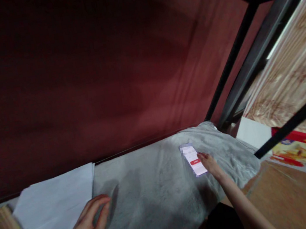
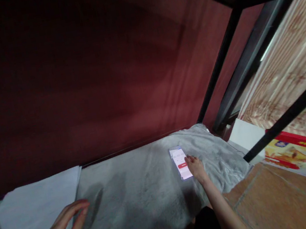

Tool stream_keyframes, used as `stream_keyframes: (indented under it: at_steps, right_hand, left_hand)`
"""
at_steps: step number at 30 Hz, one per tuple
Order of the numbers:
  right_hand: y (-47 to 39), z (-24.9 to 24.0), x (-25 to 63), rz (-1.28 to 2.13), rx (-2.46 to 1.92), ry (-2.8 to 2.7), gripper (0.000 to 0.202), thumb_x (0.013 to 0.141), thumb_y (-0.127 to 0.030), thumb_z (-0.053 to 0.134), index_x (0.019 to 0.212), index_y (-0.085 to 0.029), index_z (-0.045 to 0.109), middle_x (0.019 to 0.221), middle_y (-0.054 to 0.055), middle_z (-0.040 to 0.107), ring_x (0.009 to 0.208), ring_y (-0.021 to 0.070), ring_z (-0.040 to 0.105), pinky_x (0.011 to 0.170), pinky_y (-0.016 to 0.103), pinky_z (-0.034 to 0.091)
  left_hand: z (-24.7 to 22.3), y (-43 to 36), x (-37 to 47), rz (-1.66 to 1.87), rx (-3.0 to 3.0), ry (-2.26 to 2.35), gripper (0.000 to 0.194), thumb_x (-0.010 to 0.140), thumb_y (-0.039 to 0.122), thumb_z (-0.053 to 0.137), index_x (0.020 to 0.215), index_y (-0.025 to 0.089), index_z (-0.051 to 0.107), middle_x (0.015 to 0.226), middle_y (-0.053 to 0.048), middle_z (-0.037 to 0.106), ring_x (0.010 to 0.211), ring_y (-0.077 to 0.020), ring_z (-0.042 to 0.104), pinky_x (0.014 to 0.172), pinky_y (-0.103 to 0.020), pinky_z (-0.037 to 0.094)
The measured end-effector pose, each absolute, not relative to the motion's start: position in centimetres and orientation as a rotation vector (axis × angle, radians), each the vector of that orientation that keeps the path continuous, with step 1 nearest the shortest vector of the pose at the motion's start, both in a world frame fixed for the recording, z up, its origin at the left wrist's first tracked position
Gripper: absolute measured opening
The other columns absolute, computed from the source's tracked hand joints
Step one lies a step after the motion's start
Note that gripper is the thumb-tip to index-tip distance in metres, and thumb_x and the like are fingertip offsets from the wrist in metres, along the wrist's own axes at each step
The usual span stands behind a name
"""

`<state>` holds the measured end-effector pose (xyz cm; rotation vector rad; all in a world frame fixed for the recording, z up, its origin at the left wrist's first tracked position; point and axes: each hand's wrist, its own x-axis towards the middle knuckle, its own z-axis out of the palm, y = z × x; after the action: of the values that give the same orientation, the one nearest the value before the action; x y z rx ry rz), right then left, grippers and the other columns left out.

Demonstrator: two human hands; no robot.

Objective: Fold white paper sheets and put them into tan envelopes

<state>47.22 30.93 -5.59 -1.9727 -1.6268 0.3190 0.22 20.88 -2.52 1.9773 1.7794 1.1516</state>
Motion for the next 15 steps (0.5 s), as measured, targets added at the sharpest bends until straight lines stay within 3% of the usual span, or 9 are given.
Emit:
stream_keyframes:
  at_steps: [4,7,10,15]
  right_hand:
    - [29.2,-5.7,46.1,0.228,-1.963,-1.576,0.046,0.088,-0.046,0.043,0.11,-0.016,0.07,0.121,0.02,0.067,0.117,0.0346,0.058,0.101,0.053,0.042]
    - [28.0,-6.1,43.8,0.208,-1.809,-1.503,0.053,0.084,-0.054,0.045,0.114,-0.017,0.069,0.119,0.019,0.065,0.107,0.0328,0.061,0.097,0.05,0.047]
    - [27.4,-6.3,39.4,0.53,-1.649,-1.481,0.052,0.082,-0.055,0.051,0.117,-0.021,0.069,0.116,0.013,0.067,0.092,0.0254,0.066,0.083,0.04,0.053]
    - [26.6,-5.2,27.4,1.159,-1.336,-1.343,0.048,0.069,-0.054,0.066,0.102,-0.02,0.073,0.103,0.011,0.073,0.087,0.0258,0.067,0.075,0.039,0.056]
  left_hand:
    - [-3.4,20.6,-0.9,0.67,2.501,1.933,0.032,0.096,0.033,0.044,0.111,0.021,0.07,0.117,-0.01,0.073,0.115,-0.0292,0.064,0.11,-0.052,0.04]
    - [-3.4,19.8,-0.4,0.212,2.564,2.044,0.037,0.094,0.017,0.041,0.12,0.017,0.067,0.122,-0.012,0.071,0.124,-0.0296,0.059,0.117,-0.058,0.029]
    - [-2.9,19.1,-0.1,0.027,2.476,2.079,0.04,0.096,0.014,0.04,0.128,0.018,0.064,0.132,-0.01,0.066,0.132,-0.0291,0.053,0.121,-0.058,0.021]
    - [-2.1,17.6,-1.0,-0.016,2.427,1.992,0.038,0.097,0.026,0.049,0.131,0.018,0.063,0.138,-0.013,0.062,0.142,-0.032,0.041,0.123,-0.061,0.012]
